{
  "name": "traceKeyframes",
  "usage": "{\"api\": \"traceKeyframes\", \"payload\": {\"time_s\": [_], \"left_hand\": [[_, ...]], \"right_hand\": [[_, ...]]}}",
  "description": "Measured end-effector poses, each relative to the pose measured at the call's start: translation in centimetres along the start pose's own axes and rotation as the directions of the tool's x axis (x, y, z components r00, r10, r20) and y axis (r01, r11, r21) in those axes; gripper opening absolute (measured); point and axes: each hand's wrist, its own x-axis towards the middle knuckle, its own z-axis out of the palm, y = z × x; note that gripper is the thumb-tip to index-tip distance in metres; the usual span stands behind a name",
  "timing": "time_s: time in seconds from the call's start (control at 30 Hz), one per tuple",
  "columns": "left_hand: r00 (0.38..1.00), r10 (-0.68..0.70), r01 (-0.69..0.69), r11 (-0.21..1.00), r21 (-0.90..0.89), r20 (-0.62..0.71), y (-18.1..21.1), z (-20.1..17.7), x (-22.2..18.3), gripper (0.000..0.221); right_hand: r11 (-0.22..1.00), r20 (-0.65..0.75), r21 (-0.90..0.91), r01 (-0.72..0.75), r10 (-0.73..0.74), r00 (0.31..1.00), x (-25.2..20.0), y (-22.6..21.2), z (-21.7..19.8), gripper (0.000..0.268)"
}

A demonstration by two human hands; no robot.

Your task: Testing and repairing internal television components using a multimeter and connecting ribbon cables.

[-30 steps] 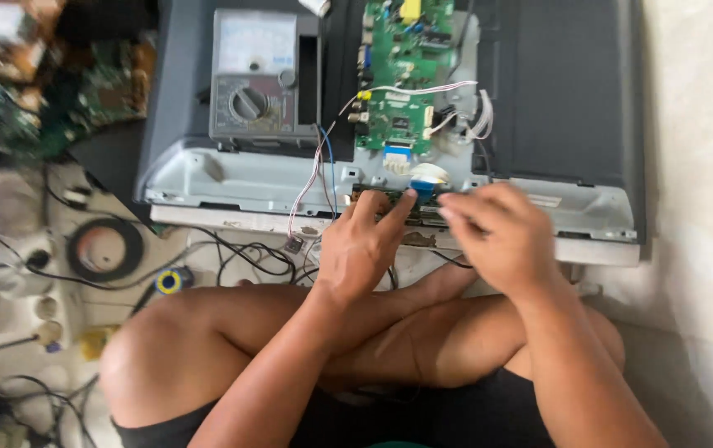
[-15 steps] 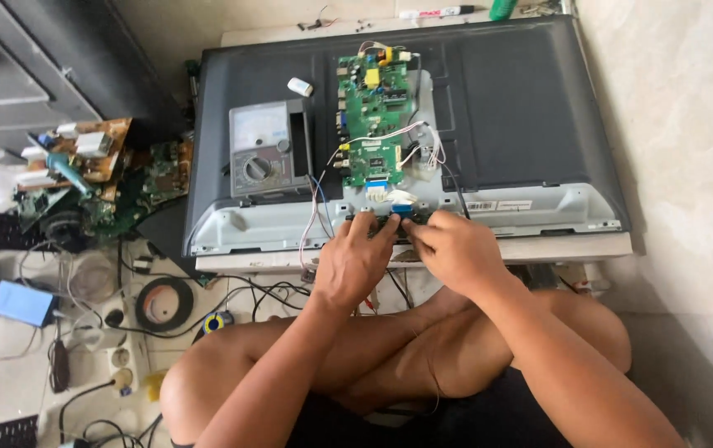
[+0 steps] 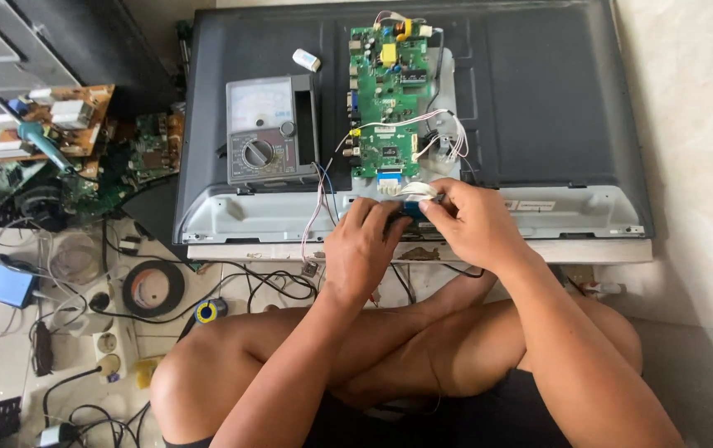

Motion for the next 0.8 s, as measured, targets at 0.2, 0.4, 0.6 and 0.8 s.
{"api": "traceKeyframes", "payload": {"time_s": [0.2, 0.4, 0.6, 0.8], "left_hand": [[0.999, -0.034, 0.037, 0.996, -0.078, 0.035, 0.6, -0.8, 0.6, 0.012], [1.0, 0.014, -0.015, 0.998, -0.054, -0.027, 0.1, -0.6, 0.8, 0.008], [0.994, 0.088, -0.084, 0.995, 0.062, -0.069, 0.0, -0.7, 0.8, 0.003], [0.985, 0.136, -0.128, 0.989, 0.08, -0.102, -0.1, -1.1, 1.0, 0.003]], "right_hand": [[0.998, 0.058, -0.045, -0.05, 0.053, 0.997, 0.5, -1.6, -0.6, 0.019], [0.998, 0.016, -0.04, -0.049, 0.05, 0.999, 0.5, -1.9, -0.3, 0.014], [0.994, -0.107, -0.108, -0.014, 0.002, 0.994, 0.0, 0.4, 0.5, 0.018], [0.881, -0.175, -0.408, 0.239, -0.333, 0.927, -1.1, 0.9, -0.5, 0.008]]}}
